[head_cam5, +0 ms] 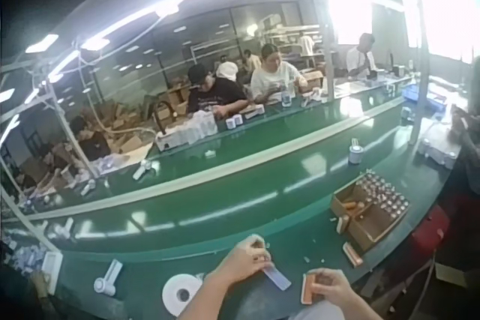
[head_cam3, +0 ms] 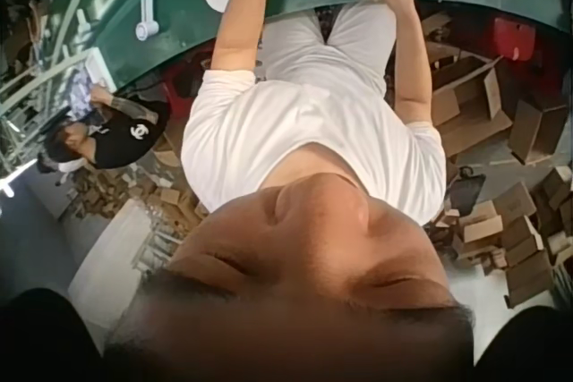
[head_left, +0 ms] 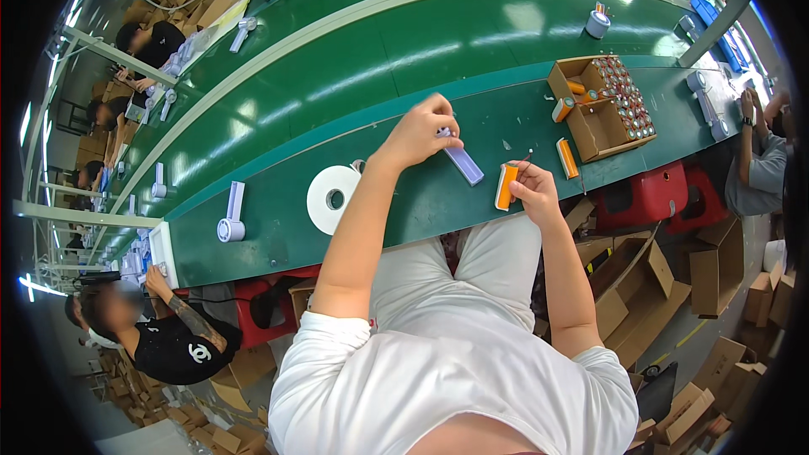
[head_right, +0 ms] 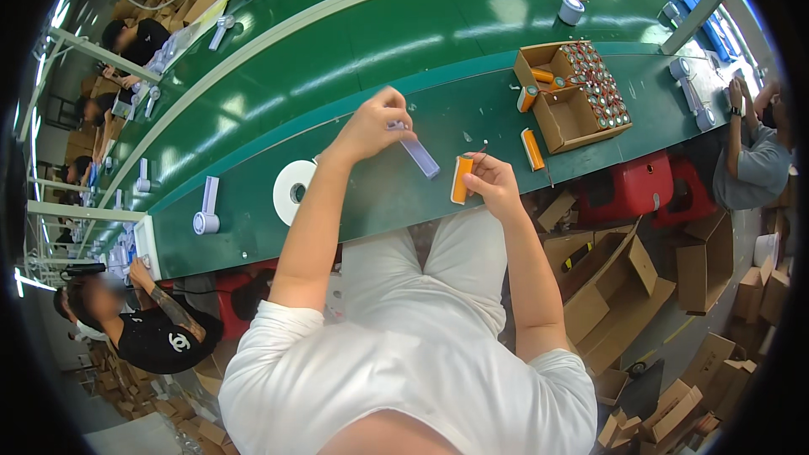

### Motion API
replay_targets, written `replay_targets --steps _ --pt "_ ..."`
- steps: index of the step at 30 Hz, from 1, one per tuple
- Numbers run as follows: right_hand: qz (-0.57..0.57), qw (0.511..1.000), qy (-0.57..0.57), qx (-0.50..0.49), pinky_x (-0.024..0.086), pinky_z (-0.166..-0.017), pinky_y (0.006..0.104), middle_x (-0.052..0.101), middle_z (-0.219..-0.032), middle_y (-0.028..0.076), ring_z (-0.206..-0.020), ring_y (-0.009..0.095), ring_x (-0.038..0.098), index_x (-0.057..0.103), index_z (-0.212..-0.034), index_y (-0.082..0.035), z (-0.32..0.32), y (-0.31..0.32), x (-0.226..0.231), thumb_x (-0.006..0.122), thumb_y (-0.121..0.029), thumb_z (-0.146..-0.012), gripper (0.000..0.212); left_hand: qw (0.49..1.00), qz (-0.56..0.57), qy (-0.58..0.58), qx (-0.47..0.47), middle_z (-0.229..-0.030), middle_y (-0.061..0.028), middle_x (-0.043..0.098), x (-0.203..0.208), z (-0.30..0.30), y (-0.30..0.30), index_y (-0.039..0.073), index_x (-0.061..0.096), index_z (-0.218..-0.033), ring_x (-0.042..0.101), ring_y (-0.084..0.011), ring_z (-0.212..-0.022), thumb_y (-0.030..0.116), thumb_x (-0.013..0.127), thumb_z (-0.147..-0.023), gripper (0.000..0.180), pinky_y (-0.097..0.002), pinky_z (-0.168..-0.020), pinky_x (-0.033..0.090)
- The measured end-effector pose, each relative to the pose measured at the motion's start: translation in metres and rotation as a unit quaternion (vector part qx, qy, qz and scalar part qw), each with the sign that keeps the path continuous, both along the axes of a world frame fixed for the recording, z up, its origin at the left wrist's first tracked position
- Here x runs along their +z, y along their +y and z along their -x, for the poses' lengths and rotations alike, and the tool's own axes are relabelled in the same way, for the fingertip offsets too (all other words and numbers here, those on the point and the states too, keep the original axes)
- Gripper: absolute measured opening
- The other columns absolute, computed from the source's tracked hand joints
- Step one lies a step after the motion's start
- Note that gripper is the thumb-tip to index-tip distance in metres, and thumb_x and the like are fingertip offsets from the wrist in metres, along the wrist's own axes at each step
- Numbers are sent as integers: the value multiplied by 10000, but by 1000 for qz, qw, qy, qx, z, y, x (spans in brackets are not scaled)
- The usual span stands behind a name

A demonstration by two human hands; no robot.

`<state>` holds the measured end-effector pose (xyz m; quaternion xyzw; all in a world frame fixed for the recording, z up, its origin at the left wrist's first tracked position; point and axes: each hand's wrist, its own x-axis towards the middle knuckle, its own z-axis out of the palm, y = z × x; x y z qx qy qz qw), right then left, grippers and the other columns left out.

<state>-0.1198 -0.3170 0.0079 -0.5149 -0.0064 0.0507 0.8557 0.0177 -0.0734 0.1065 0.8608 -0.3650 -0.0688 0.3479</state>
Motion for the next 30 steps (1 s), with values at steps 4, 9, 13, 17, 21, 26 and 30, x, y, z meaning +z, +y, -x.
replay_targets --steps 4,9,13,17,21,26,30 --pt "32 999 -1 19 485 -625 213 659 -968 66 -788 92 607 564 -1238 86 -3 4 4 717 -120 -875 445 936 125 -232 234 -1041 -110 612 -55 4 -1 107 684 -974 627 -246 -961 287 803 -763 302 -307 -801 504" --pt "53 998 -2 16 484 -607 214 654 -988 74 -783 93 609 536 -1280 88 -5 7 5 699 -113 -888 470 910 328 60 245 -998 -139 677 -91 0 -3 83 617 -1134 675 -278 -889 288 675 -865 344 -334 -772 521" --pt "48 998 -18 -38 477 -577 212 643 -979 80 -769 86 598 509 -1317 60 -6 14 20 678 -101 -899 479 935 293 35 198 -902 -125 700 -84 3 5 74 613 -1143 698 -271 -807 277 580 -911 310 -336 -737 529" --pt "166 981 -59 -84 471 -543 200 639 -903 63 -700 69 581 525 -1282 53 -10 32 44 683 -34 -872 448 945 258 17 199 -889 -98 703 -78 6 6 64 625 -1127 692 -211 -751 245 546 -901 300 -312 -710 522" --pt "390 913 -92 -81 507 -588 212 653 -807 39 -676 75 612 625 -1207 7 -21 64 69 734 -32 -839 385 944 247 -14 216 -793 -101 695 -74 8 7 77 663 -1048 690 -241 -695 204 533 -890 241 -327 -653 523" --pt "592 786 -179 -18 527 -602 278 668 -819 103 -647 169 638 647 -1202 -50 -31 83 76 742 -107 -839 380 940 256 -67 216 -792 -104 701 -79 7 6 57 690 -946 683 -252 -679 205 544 -881 218 -343 -635 524" --pt "695 692 -198 6 518 -603 357 635 -812 131 -652 297 625 648 -1194 -70 -31 99 86 701 -174 -867 347 939 253 -94 215 -800 -103 705 -80 7 7 61 693 -931 680 -262 -677 206 550 -876 211 -343 -633 525"
